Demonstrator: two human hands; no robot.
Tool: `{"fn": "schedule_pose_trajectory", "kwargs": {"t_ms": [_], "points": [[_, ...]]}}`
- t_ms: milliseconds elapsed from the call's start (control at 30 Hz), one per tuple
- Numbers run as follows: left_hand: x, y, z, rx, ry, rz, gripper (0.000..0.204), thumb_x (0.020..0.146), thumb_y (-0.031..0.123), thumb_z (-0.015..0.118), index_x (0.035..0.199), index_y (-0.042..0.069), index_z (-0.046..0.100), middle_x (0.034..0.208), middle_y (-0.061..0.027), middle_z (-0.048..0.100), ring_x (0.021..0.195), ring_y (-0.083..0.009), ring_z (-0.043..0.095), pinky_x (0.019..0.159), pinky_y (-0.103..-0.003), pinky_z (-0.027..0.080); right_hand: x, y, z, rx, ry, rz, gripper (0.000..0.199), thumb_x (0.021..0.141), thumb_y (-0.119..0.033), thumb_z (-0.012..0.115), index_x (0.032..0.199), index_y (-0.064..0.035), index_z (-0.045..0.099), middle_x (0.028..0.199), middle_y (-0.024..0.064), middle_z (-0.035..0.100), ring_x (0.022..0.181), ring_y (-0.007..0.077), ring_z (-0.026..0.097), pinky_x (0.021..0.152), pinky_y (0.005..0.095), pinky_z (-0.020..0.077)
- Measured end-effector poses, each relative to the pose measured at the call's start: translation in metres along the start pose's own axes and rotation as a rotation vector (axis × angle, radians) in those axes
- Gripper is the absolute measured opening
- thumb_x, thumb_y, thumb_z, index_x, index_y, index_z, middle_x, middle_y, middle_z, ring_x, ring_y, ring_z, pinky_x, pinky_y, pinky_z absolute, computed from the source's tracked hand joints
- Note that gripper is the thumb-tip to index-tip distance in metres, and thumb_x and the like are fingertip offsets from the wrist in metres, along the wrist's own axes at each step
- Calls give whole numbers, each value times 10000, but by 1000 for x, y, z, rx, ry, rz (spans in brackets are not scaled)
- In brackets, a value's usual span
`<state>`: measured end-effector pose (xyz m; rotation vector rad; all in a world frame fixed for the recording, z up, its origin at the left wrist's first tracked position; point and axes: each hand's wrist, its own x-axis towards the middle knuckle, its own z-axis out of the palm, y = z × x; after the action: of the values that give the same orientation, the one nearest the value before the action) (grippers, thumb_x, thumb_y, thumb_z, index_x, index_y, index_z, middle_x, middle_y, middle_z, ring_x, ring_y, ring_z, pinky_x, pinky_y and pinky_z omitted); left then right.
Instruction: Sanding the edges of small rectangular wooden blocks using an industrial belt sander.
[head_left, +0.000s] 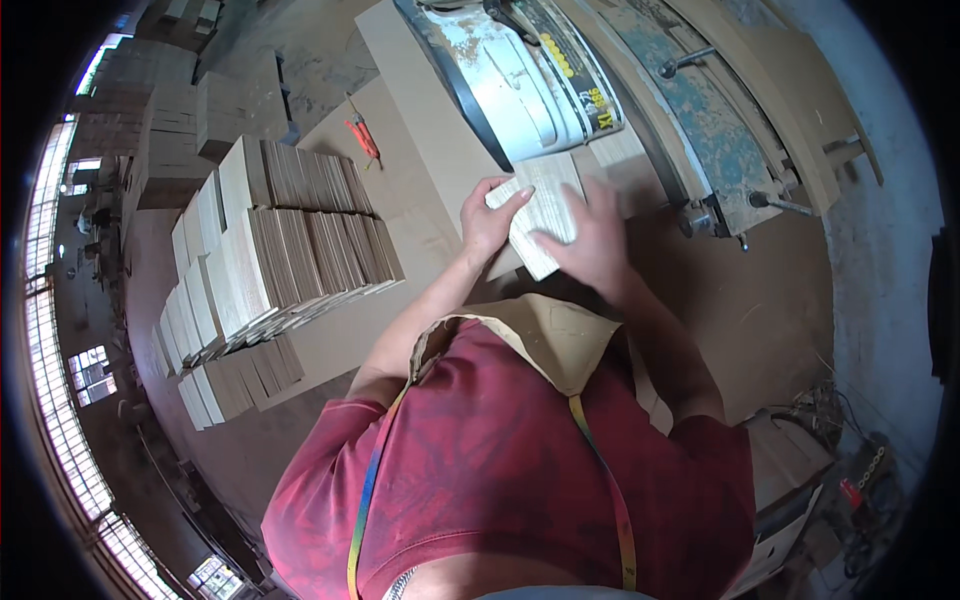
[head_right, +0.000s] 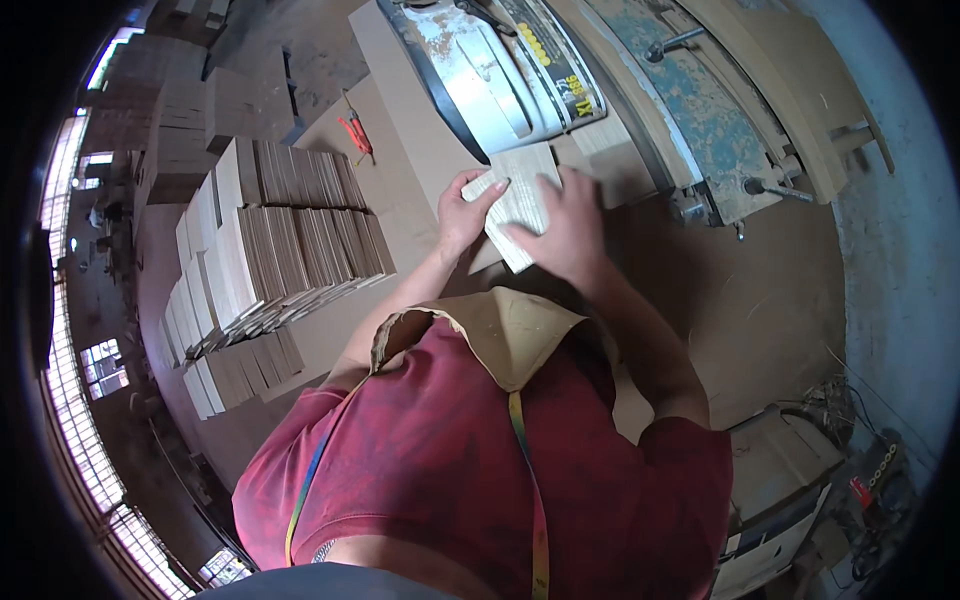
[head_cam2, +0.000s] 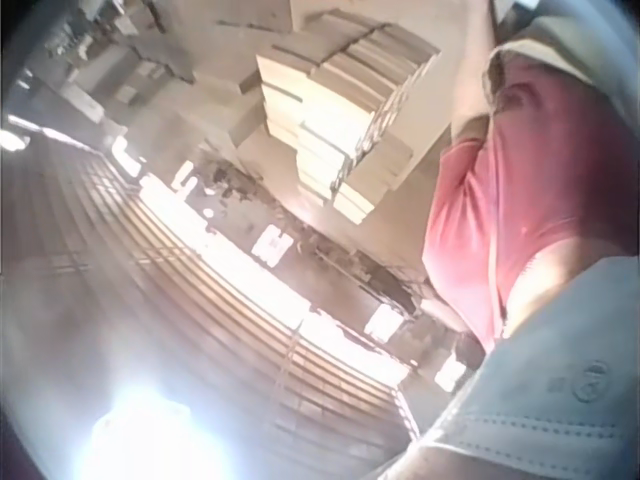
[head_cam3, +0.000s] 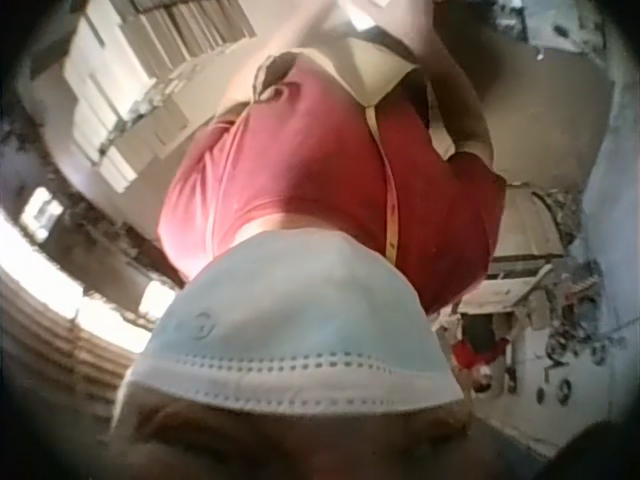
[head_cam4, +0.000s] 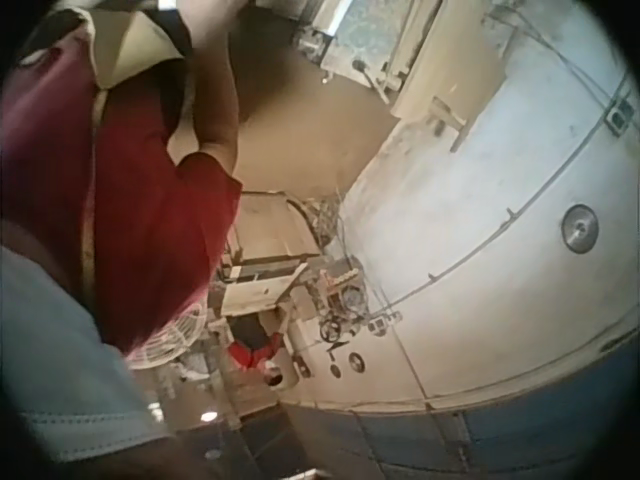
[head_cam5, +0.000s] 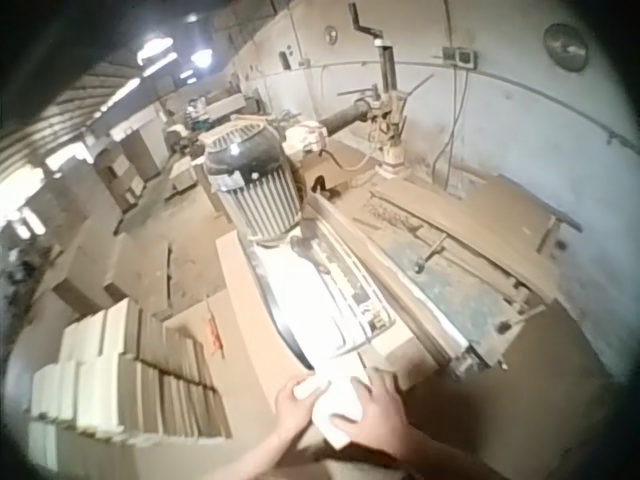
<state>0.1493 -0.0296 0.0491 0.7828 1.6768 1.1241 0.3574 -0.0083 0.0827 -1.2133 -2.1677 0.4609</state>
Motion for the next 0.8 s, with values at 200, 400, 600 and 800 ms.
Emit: {"fn": "schedule_pose_trajectory", "kwargs": {"t_ms": [200,400,600,800], "points": [[0,-8,-12,-85,-18,-85,482,962,72,855,1406,23,675,1186,-141,771,956,-186,736,844,-308,627,-30,37,3,5,35,79,666,830,-236,875,1403,31,666,1423,279,593,1247,470,595,1077,517,523],[-11,10,-41,-444,-303,-82,493,953,59,860,1409,23,677,1162,-132,780,933,-186,740,844,-309,632,-28,125,23,-403,170,6,607,886,-164,829,1424,36,632,1411,276,613,1245,466,625,1086,520,539],[-7,-1,-33,-333,-233,-47,507,944,49,864,1413,13,674,1137,-122,783,935,-189,741,866,-308,632,23,134,50,-294,192,-39,565,917,-161,812,1418,32,637,1412,267,616,1232,458,626,1085,522,539],[6,-11,-6,-105,13,-34,520,942,51,866,1422,4,671,1131,-120,780,954,-186,738,885,-303,627,12,33,26,75,-33,20,583,908,-208,831,1405,36,650,1430,268,596,1217,448,614,1050,493,542]]}}
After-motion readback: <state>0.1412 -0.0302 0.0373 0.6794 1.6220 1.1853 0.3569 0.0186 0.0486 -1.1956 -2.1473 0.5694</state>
